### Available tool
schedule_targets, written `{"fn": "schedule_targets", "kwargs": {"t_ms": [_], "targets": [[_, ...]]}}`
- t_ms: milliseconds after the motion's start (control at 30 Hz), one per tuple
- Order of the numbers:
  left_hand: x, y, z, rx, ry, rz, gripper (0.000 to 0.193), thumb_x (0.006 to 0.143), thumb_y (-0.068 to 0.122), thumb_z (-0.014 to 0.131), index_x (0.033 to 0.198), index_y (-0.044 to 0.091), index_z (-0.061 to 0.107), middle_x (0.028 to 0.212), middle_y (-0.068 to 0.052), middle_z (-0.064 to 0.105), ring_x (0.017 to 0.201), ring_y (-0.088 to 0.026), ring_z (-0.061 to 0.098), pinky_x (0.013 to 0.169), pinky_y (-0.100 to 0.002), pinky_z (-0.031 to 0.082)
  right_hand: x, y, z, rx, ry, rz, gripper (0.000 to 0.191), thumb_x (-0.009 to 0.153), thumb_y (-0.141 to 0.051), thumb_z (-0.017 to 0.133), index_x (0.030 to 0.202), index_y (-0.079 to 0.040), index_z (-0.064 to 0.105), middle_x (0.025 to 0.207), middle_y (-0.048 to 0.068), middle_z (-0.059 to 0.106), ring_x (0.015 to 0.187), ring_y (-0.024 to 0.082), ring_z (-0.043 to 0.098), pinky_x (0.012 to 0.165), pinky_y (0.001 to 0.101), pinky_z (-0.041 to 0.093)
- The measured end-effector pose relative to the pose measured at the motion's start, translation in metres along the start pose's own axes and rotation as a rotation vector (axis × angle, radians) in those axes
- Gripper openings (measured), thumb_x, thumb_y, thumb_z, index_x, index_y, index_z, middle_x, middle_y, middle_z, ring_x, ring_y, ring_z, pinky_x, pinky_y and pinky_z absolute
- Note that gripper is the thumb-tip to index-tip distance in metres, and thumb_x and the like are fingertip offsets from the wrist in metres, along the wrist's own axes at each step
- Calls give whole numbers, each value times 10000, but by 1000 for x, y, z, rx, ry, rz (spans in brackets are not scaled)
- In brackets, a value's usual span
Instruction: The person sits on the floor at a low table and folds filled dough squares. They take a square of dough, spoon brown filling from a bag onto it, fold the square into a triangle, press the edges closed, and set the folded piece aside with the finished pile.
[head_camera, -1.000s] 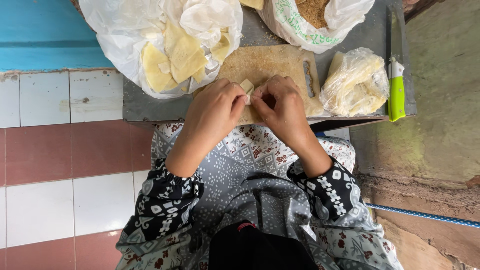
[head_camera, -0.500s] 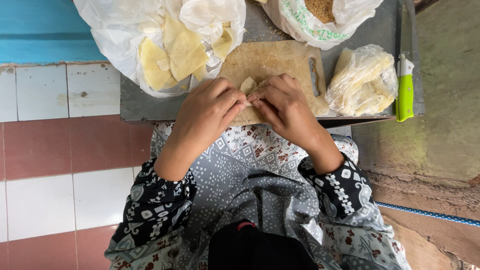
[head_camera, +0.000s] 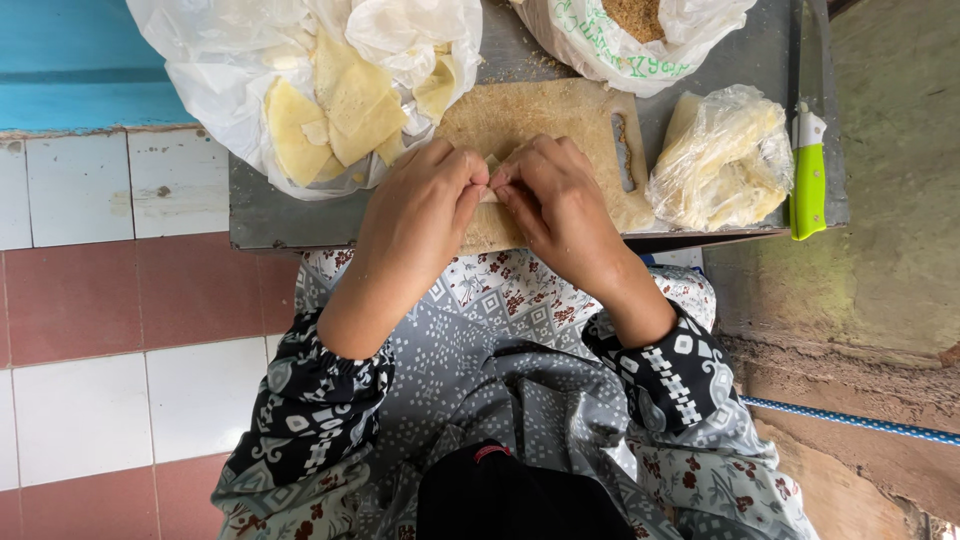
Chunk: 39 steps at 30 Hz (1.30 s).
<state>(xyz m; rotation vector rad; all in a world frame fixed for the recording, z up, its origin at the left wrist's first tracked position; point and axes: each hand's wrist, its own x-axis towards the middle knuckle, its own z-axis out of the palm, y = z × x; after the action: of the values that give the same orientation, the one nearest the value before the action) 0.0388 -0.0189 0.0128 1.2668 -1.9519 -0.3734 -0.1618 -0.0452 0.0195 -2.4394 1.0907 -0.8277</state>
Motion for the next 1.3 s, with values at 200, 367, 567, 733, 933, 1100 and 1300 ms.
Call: {"fn": "schedule_targets", "kwargs": {"t_ms": [200, 367, 567, 733, 933, 1100, 1300], "targets": [[-9, 0, -7, 44, -41, 98, 167, 935, 118, 753, 1034, 63, 631, 1010, -92, 583, 977, -310, 612, 857, -441, 501, -3, -3, -6, -55, -43, -42, 235, 900, -148, 750, 1107, -58, 684, 1089, 106, 610, 1049, 338, 552, 917, 427, 412], [-2, 3, 1, 377, -51, 169, 173, 926, 163, 717, 1038, 44, 661, 1006, -65, 569, 959, -243, 584, 877, -398, 502, -1, -11, -5, -324, -3, -121, 204, 968, -165, 756, 1145, -81, 700, 1095, 76, 620, 1062, 315, 562, 937, 434, 407], [-11, 2, 0, 465, -42, 225, 139, 898, 117, 649, 1022, 74, 694, 1013, -46, 570, 1001, -228, 577, 888, -387, 489, -12, -8, 6, -52, 124, -154, 472, 933, -56, 777, 1347, -53, 550, 1279, 151, 613, 1230, 342, 583, 1035, 448, 456], [-5, -13, 0, 272, -53, 153, 183, 1015, 218, 687, 1102, 57, 694, 1050, -60, 646, 981, -215, 600, 908, -379, 503, -7, 3, 21, -39, 165, -104, 485, 950, -46, 800, 1344, -27, 518, 1155, 132, 685, 1057, 336, 673, 953, 439, 517], [-15, -20, -17, 26, 379, -113, 293, 1171, 198, 644, 1425, 72, 570, 1058, -40, 641, 919, -127, 636, 862, -290, 542, -9, -8, 20, -298, 125, -204, 551, 972, 33, 672, 1466, 12, 429, 1322, 143, 693, 1144, 344, 692, 1060, 455, 488], [-2, -19, -21, -158, 690, -250, 268, 1222, 193, 607, 1467, 109, 536, 1119, -11, 650, 905, -63, 609, 725, -220, 485, 5, -17, 14, -275, -40, -57, 838, 864, 115, 507, 1615, 56, 141, 1469, 154, 622, 1274, 319, 646, 1208, 535, 371], [8, -36, -21, -225, 831, -296, 286, 1203, 180, 609, 1467, 96, 538, 1066, 8, 663, 882, -51, 597, 684, -199, 475, 25, -15, -1, -359, -5, -106, 900, 841, 75, 585, 1596, 8, 101, 1581, 302, 468, 1410, 427, 519, 1191, 502, 362]]}}
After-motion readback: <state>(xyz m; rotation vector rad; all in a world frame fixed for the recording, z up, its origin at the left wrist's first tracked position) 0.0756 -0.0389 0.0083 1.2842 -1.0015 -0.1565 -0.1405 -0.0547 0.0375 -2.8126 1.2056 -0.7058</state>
